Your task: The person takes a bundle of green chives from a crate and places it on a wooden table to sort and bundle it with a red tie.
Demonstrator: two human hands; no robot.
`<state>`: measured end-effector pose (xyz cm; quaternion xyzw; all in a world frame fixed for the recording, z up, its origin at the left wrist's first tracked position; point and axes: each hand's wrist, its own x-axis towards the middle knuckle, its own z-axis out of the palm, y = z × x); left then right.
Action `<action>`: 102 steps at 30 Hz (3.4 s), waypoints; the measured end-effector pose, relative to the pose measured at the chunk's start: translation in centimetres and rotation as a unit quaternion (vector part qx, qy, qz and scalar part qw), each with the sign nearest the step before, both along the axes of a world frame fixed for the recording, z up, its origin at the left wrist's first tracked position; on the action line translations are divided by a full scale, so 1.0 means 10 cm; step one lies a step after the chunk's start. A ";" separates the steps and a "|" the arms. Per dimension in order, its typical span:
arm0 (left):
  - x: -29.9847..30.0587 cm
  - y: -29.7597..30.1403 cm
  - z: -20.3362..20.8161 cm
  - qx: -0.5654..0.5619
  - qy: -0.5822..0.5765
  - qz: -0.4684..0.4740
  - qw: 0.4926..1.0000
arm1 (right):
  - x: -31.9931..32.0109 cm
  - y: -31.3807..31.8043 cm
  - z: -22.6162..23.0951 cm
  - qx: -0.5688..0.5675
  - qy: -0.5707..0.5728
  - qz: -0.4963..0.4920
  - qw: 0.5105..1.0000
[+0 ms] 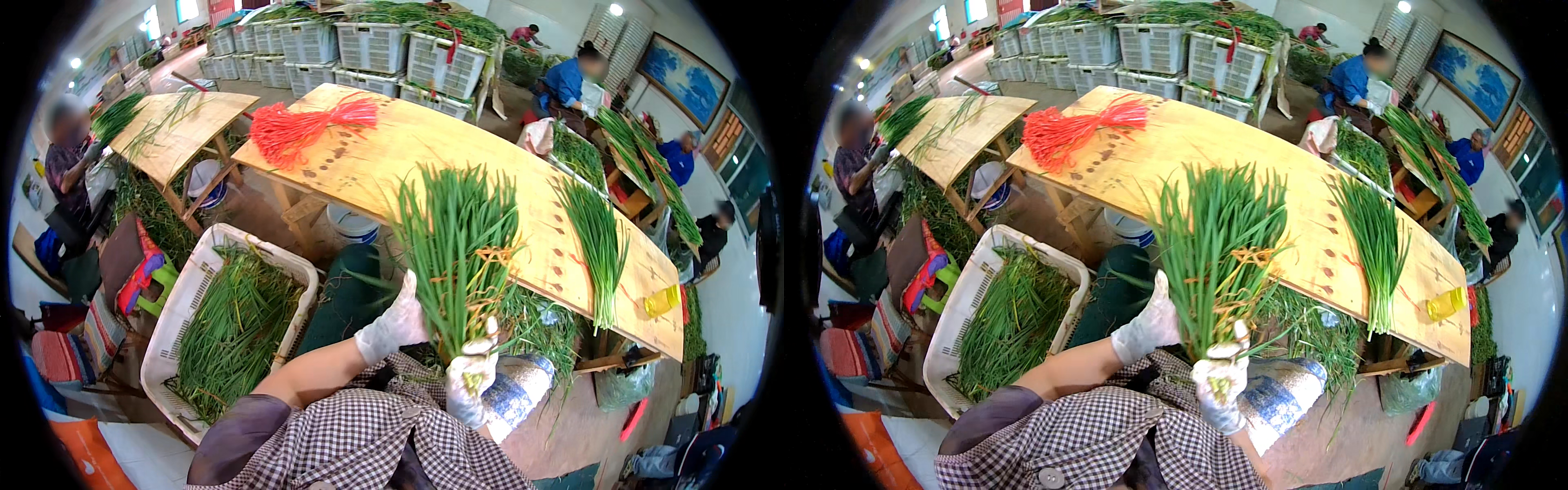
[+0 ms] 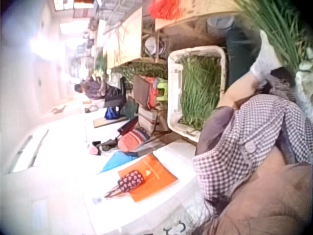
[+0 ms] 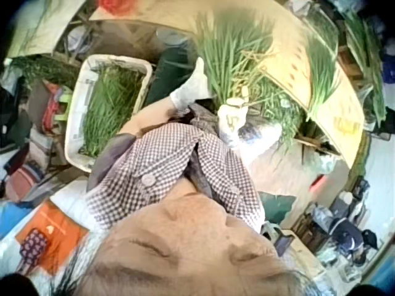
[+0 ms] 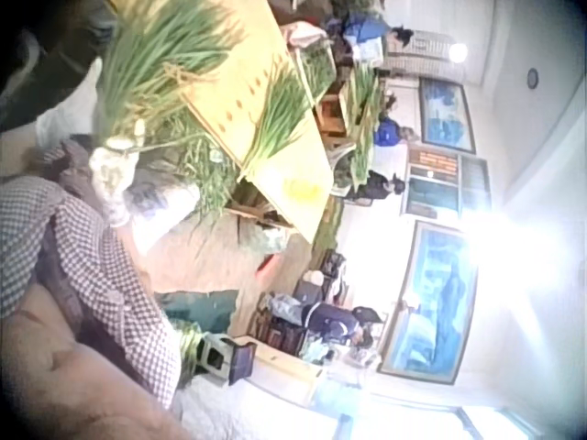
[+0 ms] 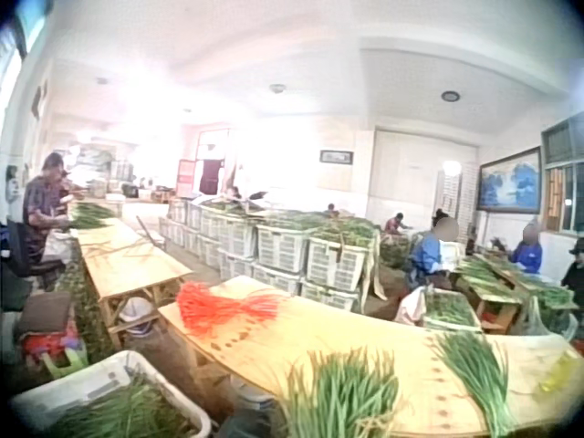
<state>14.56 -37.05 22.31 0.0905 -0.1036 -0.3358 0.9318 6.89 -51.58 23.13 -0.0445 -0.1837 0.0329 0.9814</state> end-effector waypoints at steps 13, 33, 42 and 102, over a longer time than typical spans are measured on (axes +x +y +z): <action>1.33 0.30 2.88 0.351 -0.358 0.275 0.821 | 0.43 -0.38 1.09 -0.674 -0.406 -0.403 0.467; 2.26 0.28 2.88 0.411 -0.442 0.422 0.676 | 3.11 0.50 2.30 -0.733 -0.178 -0.281 0.593; 2.47 0.25 3.13 0.492 -0.465 0.457 0.577 | 2.62 -0.27 2.37 -0.686 -0.128 -0.339 0.630; 0.66 0.65 3.19 0.230 -0.246 0.566 0.753 | 0.52 -0.63 0.67 -0.563 -0.206 -0.176 0.781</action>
